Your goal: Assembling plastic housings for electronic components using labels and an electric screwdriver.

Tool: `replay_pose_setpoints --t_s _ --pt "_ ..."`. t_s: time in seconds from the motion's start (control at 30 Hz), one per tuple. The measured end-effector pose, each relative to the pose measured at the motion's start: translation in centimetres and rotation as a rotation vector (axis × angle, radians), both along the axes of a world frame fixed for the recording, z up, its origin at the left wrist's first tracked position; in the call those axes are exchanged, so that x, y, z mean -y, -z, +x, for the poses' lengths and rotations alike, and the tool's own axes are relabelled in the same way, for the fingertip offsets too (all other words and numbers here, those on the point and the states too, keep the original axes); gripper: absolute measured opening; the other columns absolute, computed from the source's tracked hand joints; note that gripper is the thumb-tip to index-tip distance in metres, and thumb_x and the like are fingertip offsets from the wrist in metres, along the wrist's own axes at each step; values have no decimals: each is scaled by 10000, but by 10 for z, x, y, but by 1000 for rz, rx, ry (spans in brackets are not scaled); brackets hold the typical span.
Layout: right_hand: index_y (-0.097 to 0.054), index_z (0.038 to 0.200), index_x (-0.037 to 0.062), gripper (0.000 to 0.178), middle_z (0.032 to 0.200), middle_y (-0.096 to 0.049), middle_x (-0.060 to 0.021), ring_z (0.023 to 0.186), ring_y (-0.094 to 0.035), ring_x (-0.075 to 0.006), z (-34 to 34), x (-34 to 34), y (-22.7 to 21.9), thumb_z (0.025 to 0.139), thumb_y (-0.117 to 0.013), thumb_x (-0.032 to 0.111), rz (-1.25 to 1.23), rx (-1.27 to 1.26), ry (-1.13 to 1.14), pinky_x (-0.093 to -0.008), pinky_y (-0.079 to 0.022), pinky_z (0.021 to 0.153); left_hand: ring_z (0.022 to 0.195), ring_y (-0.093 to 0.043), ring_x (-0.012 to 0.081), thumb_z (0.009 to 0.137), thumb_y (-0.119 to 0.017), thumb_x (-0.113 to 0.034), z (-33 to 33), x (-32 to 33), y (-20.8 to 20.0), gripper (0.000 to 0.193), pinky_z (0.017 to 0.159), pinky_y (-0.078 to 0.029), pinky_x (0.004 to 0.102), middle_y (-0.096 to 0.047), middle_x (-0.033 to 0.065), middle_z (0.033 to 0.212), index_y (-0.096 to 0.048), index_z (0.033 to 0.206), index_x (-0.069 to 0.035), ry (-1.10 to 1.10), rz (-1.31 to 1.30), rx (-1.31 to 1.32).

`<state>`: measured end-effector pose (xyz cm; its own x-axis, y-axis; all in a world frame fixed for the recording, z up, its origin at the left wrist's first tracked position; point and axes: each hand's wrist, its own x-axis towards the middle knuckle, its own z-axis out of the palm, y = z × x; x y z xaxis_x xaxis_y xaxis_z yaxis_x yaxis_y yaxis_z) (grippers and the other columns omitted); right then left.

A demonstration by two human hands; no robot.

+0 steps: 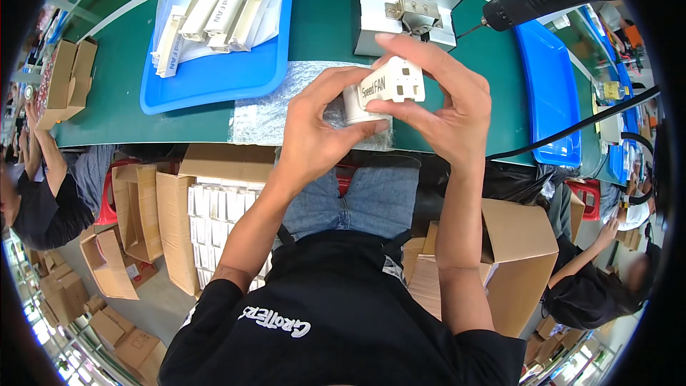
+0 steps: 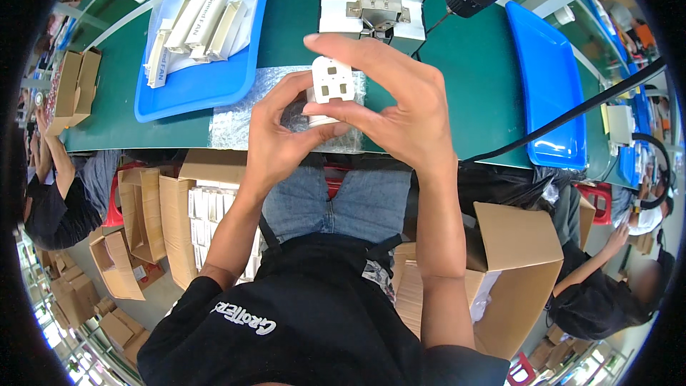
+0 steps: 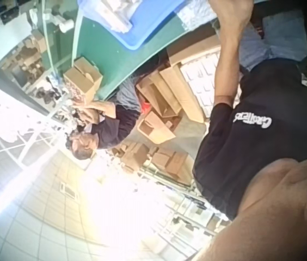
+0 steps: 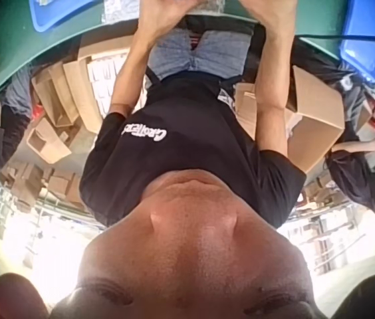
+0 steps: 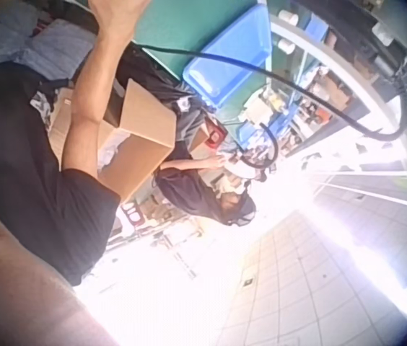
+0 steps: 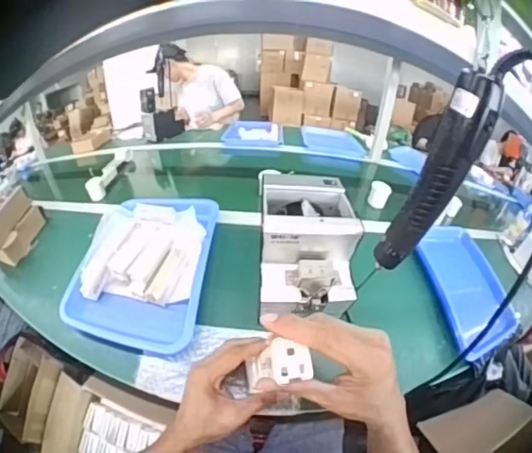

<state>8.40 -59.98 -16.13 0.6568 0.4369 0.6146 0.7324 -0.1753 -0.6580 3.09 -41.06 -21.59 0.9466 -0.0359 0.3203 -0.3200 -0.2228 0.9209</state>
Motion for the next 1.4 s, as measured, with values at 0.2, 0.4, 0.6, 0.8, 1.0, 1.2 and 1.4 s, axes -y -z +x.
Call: replay_pose_setpoints --t_s 0.2,0.4,0.6,0.8,1.0,1.2,1.4 --pt "-713 1315 -30 498 1030 -742 -107 1007 -747 -230 -13 -6 -11 841 -860 17 291 -154 64 -338 -594 899 1076 -730 264 720 -946 -136 4 0 -3 596 935 -562 366 -744 141 1186 -734 1260 -4 -16 48 22" --pt "-766 1123 1 314 931 -670 -64 729 -662 -170 -27 9 1 814 -794 -48 31 201 386 -339 -532 620 999 -717 223 730 -964 -176 16 3 -2 621 882 -557 336 -737 120 1124 -732 1278 1 -35 40 7" --pt "-751 1077 -4 297 928 -557 -82 829 -591 -267 -27 -26 16 784 -799 7 -183 285 640 -384 -460 674 970 -696 311 742 -913 -87 13 20 -5 607 850 -549 380 -698 144 1104 -694 1303 -18 -140 146 84" --pt "-750 1068 23 279 990 -534 -101 900 -558 -286 -27 -17 35 792 -744 65 -88 289 605 -432 -402 750 1104 -678 382 697 -893 -11 1 25 7 622 968 -544 428 -688 190 1202 -675 1279 -3 -153 259 176" --pt "-742 1013 48 307 1107 -565 -127 1062 -592 -329 -28 -5 34 721 -823 -8 40 310 497 -422 -452 870 1090 -669 300 748 -827 27 -4 26 3 555 984 -521 387 -676 159 1196 -655 1277 25 -150 192 160" --pt "-753 1002 74 269 1052 -574 -103 991 -610 -303 -57 20 54 767 -822 -36 151 -4 205 -397 -534 788 1104 -629 229 837 -765 -41 1 15 10 587 1009 -492 360 -648 131 1219 -584 1389 44 6 -9 -37" --pt "-723 921 81 100 821 -659 -57 743 -680 -286 -62 20 49 847 -789 68 -124 65 104 -400 -531 629 1166 -625 200 877 -774 -91 -2 3 6 621 1017 -489 344 -640 107 1358 -592 1462 11 167 -177 -146"
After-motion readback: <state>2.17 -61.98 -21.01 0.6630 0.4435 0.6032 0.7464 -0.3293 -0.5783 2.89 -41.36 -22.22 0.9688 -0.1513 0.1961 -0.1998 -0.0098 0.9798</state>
